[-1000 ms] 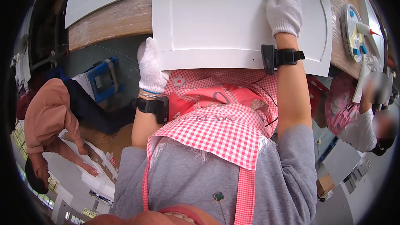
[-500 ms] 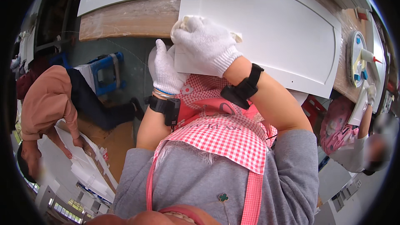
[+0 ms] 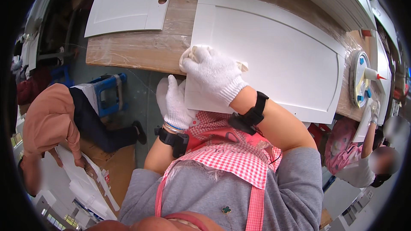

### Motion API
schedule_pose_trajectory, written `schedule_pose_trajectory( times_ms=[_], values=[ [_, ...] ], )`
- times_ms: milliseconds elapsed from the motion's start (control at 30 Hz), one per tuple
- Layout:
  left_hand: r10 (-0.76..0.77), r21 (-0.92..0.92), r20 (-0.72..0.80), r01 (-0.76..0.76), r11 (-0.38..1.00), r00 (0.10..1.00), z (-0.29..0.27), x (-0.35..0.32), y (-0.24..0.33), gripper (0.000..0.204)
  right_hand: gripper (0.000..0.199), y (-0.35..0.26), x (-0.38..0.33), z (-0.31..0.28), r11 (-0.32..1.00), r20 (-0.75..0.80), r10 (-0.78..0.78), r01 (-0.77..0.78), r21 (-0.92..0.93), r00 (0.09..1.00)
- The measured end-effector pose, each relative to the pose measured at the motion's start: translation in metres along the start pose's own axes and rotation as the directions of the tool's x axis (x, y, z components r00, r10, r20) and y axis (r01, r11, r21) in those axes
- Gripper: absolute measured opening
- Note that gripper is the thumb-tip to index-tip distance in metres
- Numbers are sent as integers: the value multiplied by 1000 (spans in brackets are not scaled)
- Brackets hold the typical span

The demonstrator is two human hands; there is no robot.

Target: Wiping down and inspecting white cabinet door panels with a cloth and cleaning solution at a workbench.

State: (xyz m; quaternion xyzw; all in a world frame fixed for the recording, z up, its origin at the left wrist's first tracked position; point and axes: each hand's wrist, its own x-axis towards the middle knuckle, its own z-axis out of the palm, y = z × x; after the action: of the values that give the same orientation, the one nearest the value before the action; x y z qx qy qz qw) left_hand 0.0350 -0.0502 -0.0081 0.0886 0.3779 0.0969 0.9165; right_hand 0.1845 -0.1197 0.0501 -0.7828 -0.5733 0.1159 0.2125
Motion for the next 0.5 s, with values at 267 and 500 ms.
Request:
schedule_pose_trajectory(
  times_ms=[267,500],
  values=[
    [-12,-152,49,20,988,999,-5,-2,-1,85,30,64,132,-36,918,-184,342,-370,-145,922],
    [62,-55,29,-60,997,998,7,-6,1,93,21,-44,-44,25,968,96,-154,170,-185,983]
  ],
)
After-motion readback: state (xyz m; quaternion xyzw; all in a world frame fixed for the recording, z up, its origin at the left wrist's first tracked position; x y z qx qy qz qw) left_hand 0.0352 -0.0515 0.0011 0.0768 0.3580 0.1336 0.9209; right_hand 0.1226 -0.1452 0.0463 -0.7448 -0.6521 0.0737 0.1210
